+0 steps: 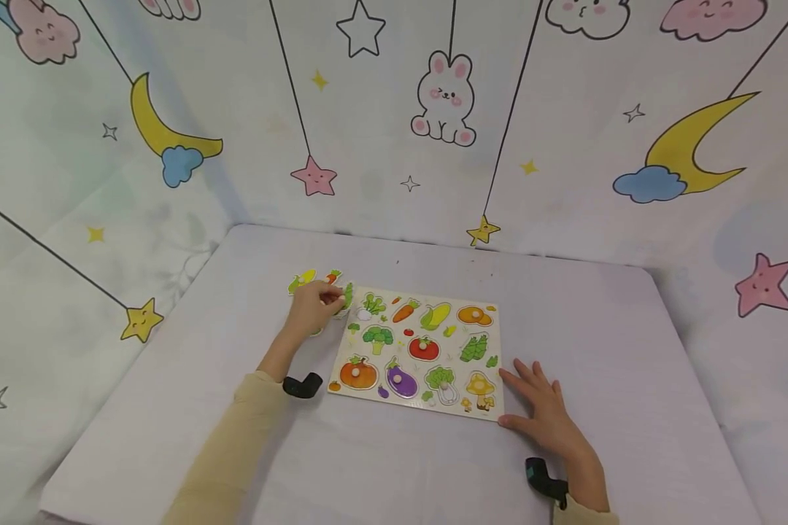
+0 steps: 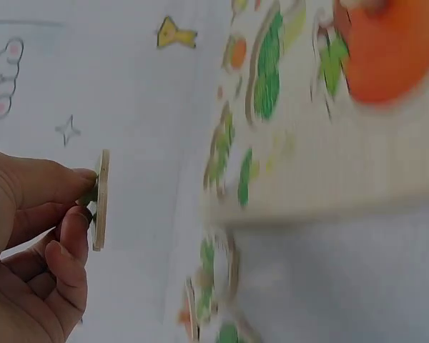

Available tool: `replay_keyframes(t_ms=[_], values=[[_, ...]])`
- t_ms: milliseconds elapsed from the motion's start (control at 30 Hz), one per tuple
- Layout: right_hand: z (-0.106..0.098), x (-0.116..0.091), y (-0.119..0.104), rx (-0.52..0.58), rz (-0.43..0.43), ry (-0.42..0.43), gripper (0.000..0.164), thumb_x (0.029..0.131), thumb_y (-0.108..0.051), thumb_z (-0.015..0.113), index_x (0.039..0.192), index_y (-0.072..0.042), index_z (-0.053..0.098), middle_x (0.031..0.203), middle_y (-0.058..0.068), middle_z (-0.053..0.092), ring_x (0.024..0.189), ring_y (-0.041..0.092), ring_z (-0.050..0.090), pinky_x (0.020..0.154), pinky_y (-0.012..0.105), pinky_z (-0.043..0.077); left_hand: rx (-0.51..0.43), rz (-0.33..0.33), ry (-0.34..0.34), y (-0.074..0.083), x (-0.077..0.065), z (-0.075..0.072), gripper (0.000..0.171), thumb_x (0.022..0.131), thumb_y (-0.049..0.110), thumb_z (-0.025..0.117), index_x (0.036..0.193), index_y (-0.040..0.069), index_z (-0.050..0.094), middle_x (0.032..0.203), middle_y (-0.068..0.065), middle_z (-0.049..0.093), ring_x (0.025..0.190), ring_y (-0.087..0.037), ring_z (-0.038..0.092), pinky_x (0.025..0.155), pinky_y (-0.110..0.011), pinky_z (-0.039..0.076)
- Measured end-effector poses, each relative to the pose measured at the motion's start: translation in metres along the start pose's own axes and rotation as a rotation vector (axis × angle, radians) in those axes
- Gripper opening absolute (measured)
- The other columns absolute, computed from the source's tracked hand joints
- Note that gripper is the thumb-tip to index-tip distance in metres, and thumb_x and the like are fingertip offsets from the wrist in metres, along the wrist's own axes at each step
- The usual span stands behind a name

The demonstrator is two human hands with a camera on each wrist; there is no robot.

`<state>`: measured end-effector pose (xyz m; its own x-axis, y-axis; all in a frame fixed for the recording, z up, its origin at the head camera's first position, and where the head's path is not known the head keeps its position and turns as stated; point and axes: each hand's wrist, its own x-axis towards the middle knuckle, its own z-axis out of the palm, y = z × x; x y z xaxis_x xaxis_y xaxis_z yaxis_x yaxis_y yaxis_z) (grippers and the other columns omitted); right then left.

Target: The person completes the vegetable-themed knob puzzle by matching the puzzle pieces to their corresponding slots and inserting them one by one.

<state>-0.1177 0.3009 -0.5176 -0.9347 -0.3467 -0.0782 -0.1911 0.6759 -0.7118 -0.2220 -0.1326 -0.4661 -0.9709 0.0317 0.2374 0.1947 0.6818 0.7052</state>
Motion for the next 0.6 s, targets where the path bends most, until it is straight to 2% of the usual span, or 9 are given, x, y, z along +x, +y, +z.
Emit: replay_keyframes(t_ms=[167, 300, 400, 600], values=[[0.000, -0.001, 0.000, -0.007, -0.016, 0.013, 0.081, 0.075, -0.030, 0.081, 0.144, -0.009, 0.046, 0.156, 0.031, 0.021, 0.145, 0.053, -0.001, 0.109, 0.070, -0.013, 0.000, 0.114, -0.110, 0.044, 0.005, 0.044, 0.016, 0.088, 0.009, 0.068, 0.100, 0.000, 0.075, 0.088, -0.011, 0.069, 0.078, -0.020, 0.064, 0.070, -0.027, 0.052], [0.000, -0.002, 0.000, -0.010, -0.037, 0.023, 0.079, 0.076, -0.030, 0.081, 0.143, -0.008, 0.046, 0.155, 0.032, 0.022, 0.145, 0.054, 0.000, 0.108, 0.071, -0.012, 0.001, 0.127, -0.195, 0.078, 0.005, 0.077, 0.016, 0.090, 0.009, 0.065, 0.099, 0.004, 0.076, 0.090, -0.007, 0.068, 0.080, -0.016, 0.061, 0.071, -0.021, 0.049], [0.000, -0.001, 0.001, -0.008, -0.032, 0.020, 0.080, 0.075, -0.030, 0.081, 0.143, -0.008, 0.046, 0.155, 0.032, 0.022, 0.145, 0.054, -0.001, 0.108, 0.071, -0.012, 0.040, 0.145, -0.241, 0.100, 0.002, 0.100, 0.014, 0.090, 0.009, 0.064, 0.094, 0.008, 0.077, 0.089, -0.003, 0.067, 0.079, -0.011, 0.057, 0.070, -0.019, 0.045], [0.001, 0.000, 0.002, 0.001, -0.037, 0.018, 0.079, 0.075, -0.029, 0.081, 0.143, -0.007, 0.047, 0.155, 0.032, 0.022, 0.144, 0.056, -0.001, 0.107, 0.072, -0.013, 0.114, 0.156, -0.298, 0.126, 0.002, 0.139, 0.014, 0.089, 0.010, 0.064, 0.078, 0.013, 0.073, 0.077, 0.003, 0.063, 0.066, -0.005, 0.044, 0.060, -0.015, 0.033]])
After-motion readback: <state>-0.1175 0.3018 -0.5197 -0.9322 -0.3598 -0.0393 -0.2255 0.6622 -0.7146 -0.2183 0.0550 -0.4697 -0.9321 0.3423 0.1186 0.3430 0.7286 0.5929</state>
